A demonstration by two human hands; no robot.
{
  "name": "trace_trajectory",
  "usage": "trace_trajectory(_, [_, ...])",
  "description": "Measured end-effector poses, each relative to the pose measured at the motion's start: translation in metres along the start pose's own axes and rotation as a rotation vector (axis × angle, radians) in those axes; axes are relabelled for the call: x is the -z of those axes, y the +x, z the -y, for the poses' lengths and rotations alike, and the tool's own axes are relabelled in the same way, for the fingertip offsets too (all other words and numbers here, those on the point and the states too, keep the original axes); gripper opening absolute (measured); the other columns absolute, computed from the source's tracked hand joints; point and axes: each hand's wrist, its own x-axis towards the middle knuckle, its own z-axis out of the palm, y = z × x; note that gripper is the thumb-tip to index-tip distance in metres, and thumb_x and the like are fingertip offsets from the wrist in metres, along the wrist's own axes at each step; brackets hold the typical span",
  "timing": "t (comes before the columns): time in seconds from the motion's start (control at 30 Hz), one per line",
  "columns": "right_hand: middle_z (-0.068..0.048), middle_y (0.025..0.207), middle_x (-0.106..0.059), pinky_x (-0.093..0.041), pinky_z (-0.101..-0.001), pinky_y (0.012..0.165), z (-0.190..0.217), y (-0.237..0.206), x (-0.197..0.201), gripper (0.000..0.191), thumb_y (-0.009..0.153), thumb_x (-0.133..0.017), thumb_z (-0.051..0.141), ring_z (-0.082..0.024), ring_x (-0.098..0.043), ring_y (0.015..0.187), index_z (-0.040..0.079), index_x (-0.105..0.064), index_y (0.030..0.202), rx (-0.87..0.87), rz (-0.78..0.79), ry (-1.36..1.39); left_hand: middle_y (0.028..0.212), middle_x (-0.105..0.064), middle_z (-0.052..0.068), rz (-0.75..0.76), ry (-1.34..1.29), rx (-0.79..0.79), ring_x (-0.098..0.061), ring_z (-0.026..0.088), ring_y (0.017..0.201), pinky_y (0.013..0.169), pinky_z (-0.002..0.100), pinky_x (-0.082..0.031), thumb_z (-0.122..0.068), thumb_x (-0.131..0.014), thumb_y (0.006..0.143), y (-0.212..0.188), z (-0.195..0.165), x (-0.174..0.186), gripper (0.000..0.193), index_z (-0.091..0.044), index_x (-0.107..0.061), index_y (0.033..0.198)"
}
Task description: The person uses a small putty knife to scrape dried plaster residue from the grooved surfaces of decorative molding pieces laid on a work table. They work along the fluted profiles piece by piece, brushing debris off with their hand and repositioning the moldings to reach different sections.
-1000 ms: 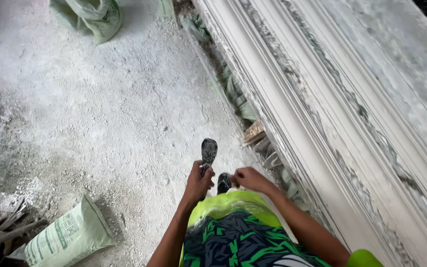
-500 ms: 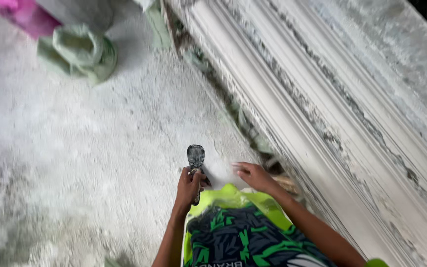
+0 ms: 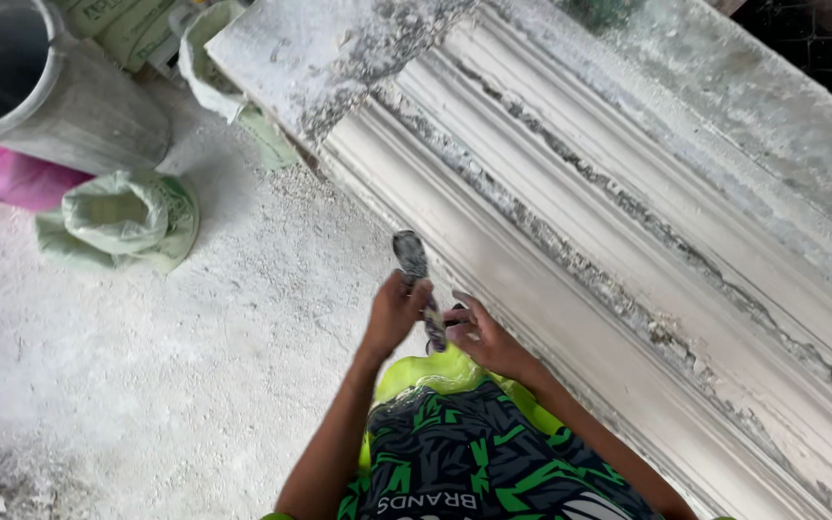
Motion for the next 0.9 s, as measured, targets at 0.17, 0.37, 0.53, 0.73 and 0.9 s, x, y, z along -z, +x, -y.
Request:
trace_trajectory(0.17, [-0.011,0.104,-0.070,-0.060,-0.0386,0.071,0.054,0.043,0.030,0.077,0.091,-0.064,0.016,-0.018,-0.070,0.084,0.014,-0.023,0.157,-0.230,-0.071,-0.097,0.079,-0.074,0.023,-0.010,0.241,0.172,-0.071,0.019,0.068,0.059,0.031,-0.051,-0.031,-0.064,0.100,0.045,-0.029,-0.052,0.034,0.003,-0.062,0.104])
trace_trajectory(0.37, [-0.018,0.109,-0.069,-0.054,-0.0374,0.084,0.061,0.080,0.088,0.066,0.098,-0.069,0.020,-0.024,-0.063,0.094,0.013,-0.043,0.159,-0.100,-0.343,-0.382,0.093,-0.070,0.021,0.183,0.433,-0.136,-0.068,0.028,0.075,0.068,0.041,-0.054,-0.030,-0.055,0.108,0.118,-0.060,-0.039,0.036,0.002,-0.071,0.110])
trace_trajectory(0.53, [-0.024,0.135,-0.063,-0.051,-0.0409,0.092,0.066,0.104,0.125,0.056,0.105,-0.073,0.022,-0.029,-0.062,0.116,0.005,-0.052,0.154,0.150,-0.449,-0.588,0.087,-0.071,0.020,0.147,0.472,-0.304,-0.071,0.030,0.073,0.066,0.042,-0.056,-0.023,-0.058,0.104,0.220,-0.078,-0.012,0.027,0.002,-0.068,0.109])
trace_trajectory(0.73, [-0.008,0.086,-0.073,-0.049,-0.0324,0.061,0.109,0.138,0.131,0.048,0.095,-0.068,0.026,-0.016,-0.061,0.063,0.012,-0.059,0.140,-0.410,-0.579,-0.358,0.114,-0.069,0.025,0.023,0.834,-0.530,-0.065,0.042,0.099,0.086,0.053,-0.054,-0.005,-0.054,0.099,0.390,-0.113,0.017,0.031,-0.002,-0.067,0.128])
trace_trajectory(0.9, [-0.005,0.080,-0.070,-0.048,-0.0287,0.059,0.135,0.178,0.135,0.048,0.094,-0.068,0.023,-0.011,-0.057,0.063,0.010,-0.059,0.139,-0.405,-0.630,-0.370,0.128,-0.068,0.020,0.070,1.241,-0.797,-0.059,0.041,0.116,0.087,0.053,-0.049,-0.003,-0.058,0.086,0.477,-0.136,0.026,0.035,-0.007,-0.072,0.117])
